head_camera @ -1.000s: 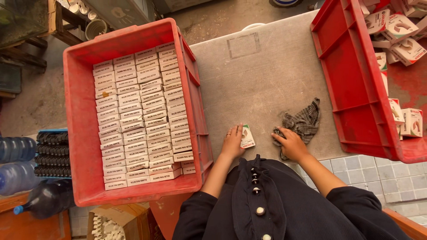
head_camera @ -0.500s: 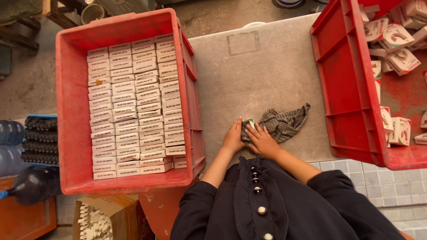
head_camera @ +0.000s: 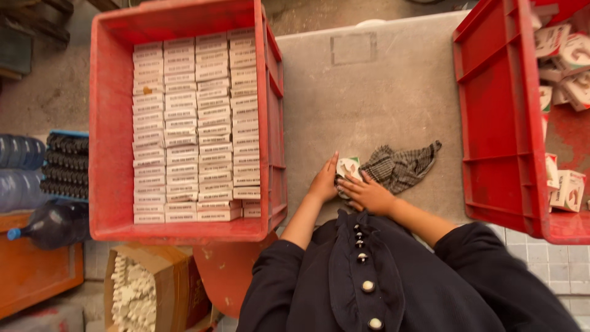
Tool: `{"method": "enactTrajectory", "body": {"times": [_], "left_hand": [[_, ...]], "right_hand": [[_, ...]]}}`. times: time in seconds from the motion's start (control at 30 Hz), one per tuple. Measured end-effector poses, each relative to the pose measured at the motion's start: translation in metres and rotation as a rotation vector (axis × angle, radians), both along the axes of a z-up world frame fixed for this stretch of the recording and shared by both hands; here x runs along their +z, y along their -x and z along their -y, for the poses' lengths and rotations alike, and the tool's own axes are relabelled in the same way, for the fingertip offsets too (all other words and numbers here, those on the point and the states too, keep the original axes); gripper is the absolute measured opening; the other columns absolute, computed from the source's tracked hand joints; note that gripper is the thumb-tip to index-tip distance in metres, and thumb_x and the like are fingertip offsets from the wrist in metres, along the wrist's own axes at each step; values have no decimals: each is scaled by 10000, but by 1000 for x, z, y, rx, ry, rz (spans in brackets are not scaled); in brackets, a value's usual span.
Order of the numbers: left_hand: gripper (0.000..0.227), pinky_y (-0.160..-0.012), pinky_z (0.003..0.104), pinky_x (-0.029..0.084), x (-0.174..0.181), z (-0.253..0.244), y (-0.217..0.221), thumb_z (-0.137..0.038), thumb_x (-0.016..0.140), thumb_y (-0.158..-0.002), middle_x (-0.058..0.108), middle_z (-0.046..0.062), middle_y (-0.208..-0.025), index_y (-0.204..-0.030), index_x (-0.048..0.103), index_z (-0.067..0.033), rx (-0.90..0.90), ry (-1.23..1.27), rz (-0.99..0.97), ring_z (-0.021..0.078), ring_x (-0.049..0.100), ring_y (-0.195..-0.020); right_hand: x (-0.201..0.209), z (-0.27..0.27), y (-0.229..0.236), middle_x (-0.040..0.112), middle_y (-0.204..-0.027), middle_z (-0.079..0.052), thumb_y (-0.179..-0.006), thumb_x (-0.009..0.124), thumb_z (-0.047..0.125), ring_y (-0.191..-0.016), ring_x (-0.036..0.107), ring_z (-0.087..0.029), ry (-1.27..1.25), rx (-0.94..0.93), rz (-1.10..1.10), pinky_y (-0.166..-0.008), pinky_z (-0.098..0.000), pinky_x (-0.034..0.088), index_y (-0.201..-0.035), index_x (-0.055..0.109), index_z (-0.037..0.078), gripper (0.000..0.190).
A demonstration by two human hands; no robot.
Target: The person sorts boxes by hand, moving them between crates and wiping a box with a cloth on a table.
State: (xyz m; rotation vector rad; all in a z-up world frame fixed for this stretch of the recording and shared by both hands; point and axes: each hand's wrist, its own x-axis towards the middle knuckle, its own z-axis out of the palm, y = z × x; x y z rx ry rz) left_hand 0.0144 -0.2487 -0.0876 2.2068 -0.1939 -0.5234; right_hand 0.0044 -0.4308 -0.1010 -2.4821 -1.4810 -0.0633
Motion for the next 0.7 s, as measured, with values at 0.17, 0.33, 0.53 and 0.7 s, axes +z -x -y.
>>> {"method": "enactTrajectory", "body": {"times": [0.17,0.33,0.53,0.7], "left_hand": [[1177,-1047,540,430,8,1,3,-114,744,-601,347,246,-1473,-1565,70,-108,33,16,-17,478,426,-1309],[1193,-1063,544,410,8,1,2,-139,746,-603,313,245,-1499,-1568,44,-107,50,49,-27,482,413,-1314],[1179,-1080,513,407,1,-1,3,-124,757,-615,369,240,-1468,-1566,59,-111,72,54,5,456,414,-1328],[1265,-1087,509,404,7,-1,3,-153,790,-575,360,232,-1475,-1571,10,-133,58,53,-1,449,411,-1332]], "right_hand": [[14,8,-32,322,-1558,73,-948,372,517,-1498,108,-297,194,-192,6,-1113,-663,-36,-1474,368,311,566],[17,-16,-20,185,-1606,65,-980,204,597,-1492,-31,-294,494,-364,-227,-1066,-701,-137,-1522,268,287,627],[22,14,-21,259,-1560,153,-977,230,500,-1490,9,-216,494,-89,-228,-1059,-658,-203,-1450,381,334,523],[26,-9,-37,248,-1587,55,-992,200,576,-1491,-48,-283,617,-402,-190,-1030,-692,-216,-1517,298,277,612]]}}
